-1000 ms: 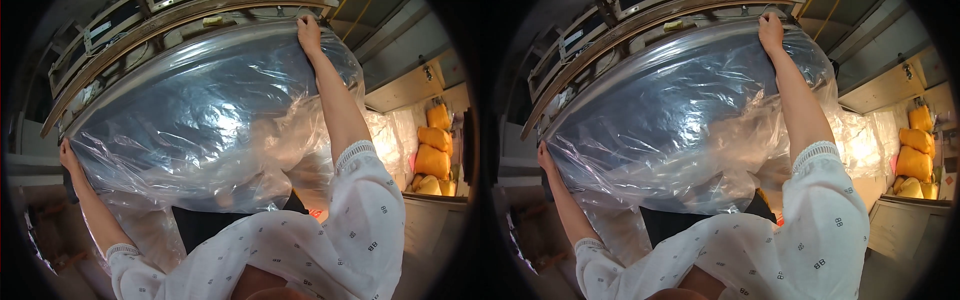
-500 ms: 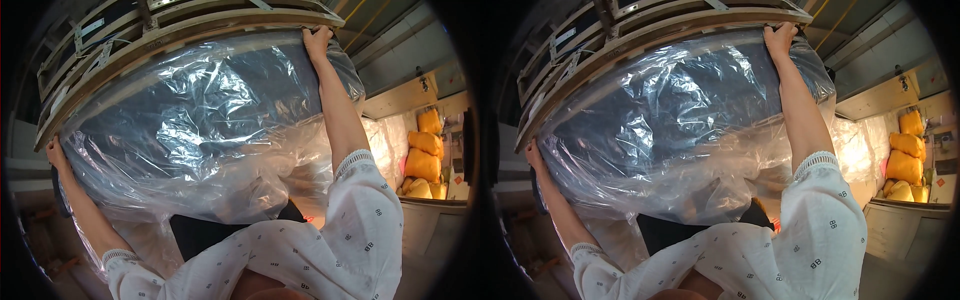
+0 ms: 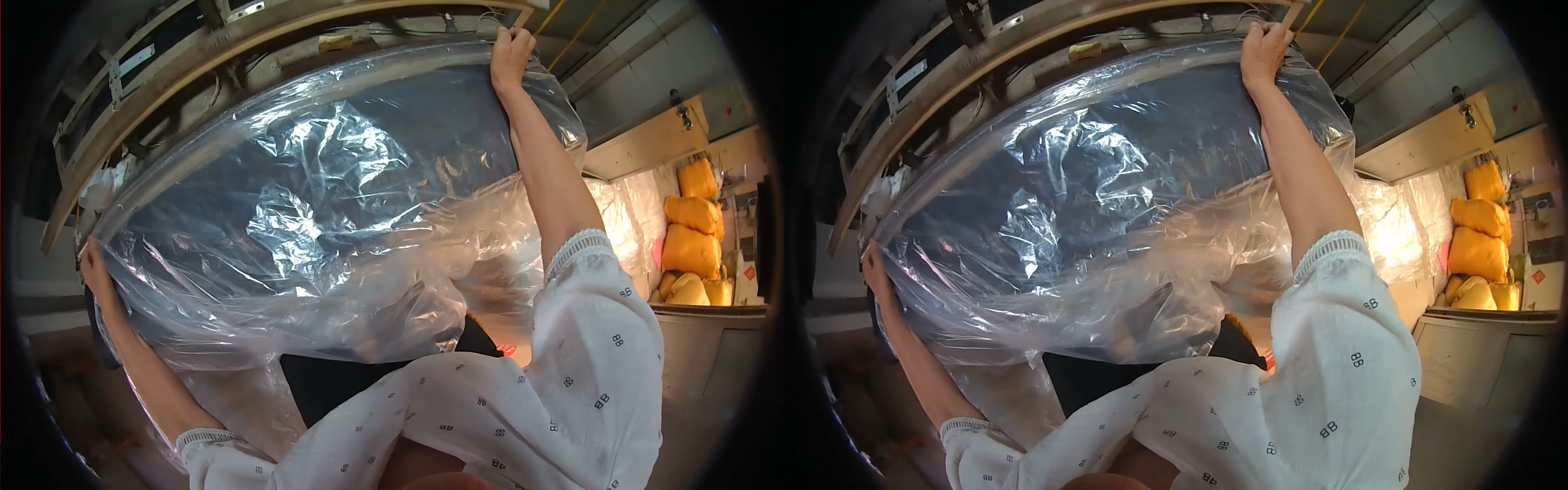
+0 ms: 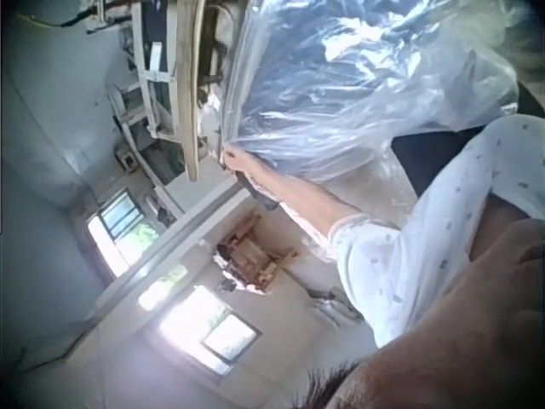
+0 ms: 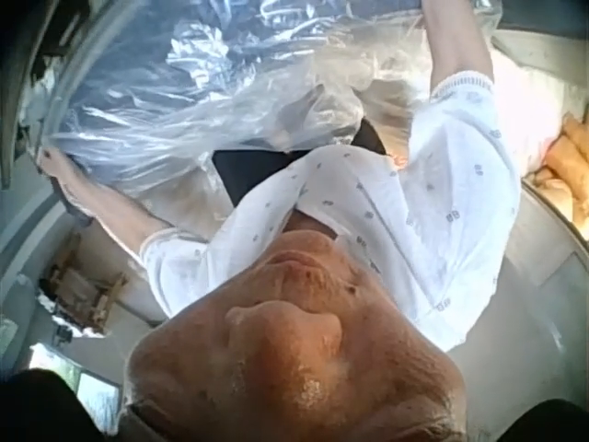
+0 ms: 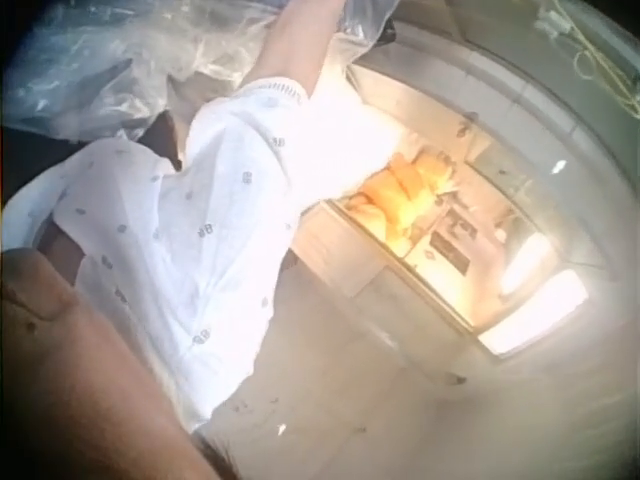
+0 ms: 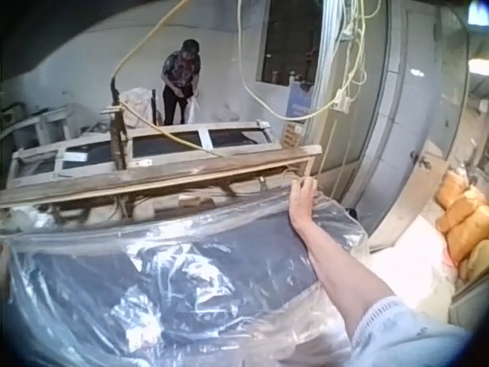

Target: The person wraps a foam mattress in a plastic sheet by hand.

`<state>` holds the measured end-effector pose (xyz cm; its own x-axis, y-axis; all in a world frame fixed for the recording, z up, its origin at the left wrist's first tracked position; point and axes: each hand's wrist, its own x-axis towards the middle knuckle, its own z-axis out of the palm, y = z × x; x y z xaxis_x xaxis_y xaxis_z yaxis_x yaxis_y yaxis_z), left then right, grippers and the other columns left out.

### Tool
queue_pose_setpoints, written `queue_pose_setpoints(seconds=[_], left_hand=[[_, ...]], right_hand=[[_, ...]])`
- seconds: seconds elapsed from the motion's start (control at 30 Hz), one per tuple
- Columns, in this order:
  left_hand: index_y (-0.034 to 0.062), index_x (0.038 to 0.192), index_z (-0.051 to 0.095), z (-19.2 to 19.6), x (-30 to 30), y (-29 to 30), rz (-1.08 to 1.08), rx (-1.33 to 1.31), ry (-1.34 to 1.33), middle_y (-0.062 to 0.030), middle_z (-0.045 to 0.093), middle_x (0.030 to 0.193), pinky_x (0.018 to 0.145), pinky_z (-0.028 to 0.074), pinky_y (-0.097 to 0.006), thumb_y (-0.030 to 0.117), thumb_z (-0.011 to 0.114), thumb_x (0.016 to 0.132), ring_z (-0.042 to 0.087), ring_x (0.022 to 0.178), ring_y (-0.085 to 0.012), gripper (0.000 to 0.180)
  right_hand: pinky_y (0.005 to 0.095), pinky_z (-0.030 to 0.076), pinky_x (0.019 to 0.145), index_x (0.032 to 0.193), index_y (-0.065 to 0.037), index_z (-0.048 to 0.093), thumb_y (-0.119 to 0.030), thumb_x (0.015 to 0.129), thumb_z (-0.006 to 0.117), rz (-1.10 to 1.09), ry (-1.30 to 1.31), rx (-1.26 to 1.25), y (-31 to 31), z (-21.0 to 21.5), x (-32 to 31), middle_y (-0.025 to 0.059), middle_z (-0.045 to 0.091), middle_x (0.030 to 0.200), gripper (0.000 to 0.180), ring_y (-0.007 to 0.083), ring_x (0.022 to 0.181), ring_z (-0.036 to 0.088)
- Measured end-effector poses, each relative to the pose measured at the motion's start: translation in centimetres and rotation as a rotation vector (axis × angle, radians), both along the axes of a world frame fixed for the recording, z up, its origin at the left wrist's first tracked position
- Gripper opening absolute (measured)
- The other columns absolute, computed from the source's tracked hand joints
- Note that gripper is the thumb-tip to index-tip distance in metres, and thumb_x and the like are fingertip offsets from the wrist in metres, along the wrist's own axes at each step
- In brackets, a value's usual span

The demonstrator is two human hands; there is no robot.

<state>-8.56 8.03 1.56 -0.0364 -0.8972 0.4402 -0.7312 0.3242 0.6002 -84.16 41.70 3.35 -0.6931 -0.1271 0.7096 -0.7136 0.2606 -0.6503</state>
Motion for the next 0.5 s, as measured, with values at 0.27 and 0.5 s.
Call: queue_pose_setpoints(seconds=[0.27, 0.5], left_hand=[[0.0004, 0.122, 0.050, 13.3, 6.6, 14.5, 0.124, 0.031, 0.587, -0.0108, 0.051, 0.121, 0.095, 0.037, -0.033, 0.031, 0.053, 0.089, 0.050, 0.108, -0.0210, 0.045], [-0.0012, 0.123, 0.049, 15.2, 13.0, 27.8, 0.278, -0.105, 0.643, -0.0104, 0.047, 0.126, 0.099, 0.031, -0.033, 0.034, 0.057, 0.086, 0.044, 0.114, -0.0234, 0.052]], right_hand=[[0.0253, 0.043, 0.059, 0.092, 0.002, 0.050, -0.021, 0.085, 0.056, 0.705, -0.927, -0.290, 6.7, 2.2, 11.1, 0.0083, 0.051, 0.090, 0.025, 0.0139, 0.072, 0.052], [0.0150, 0.031, 0.045, 0.105, 0.002, 0.053, -0.027, 0.082, 0.062, 1.071, -0.907, 0.404, 8.0, 4.9, 15.1, 0.0032, 0.062, 0.090, 0.038, 0.0028, 0.056, 0.039]])
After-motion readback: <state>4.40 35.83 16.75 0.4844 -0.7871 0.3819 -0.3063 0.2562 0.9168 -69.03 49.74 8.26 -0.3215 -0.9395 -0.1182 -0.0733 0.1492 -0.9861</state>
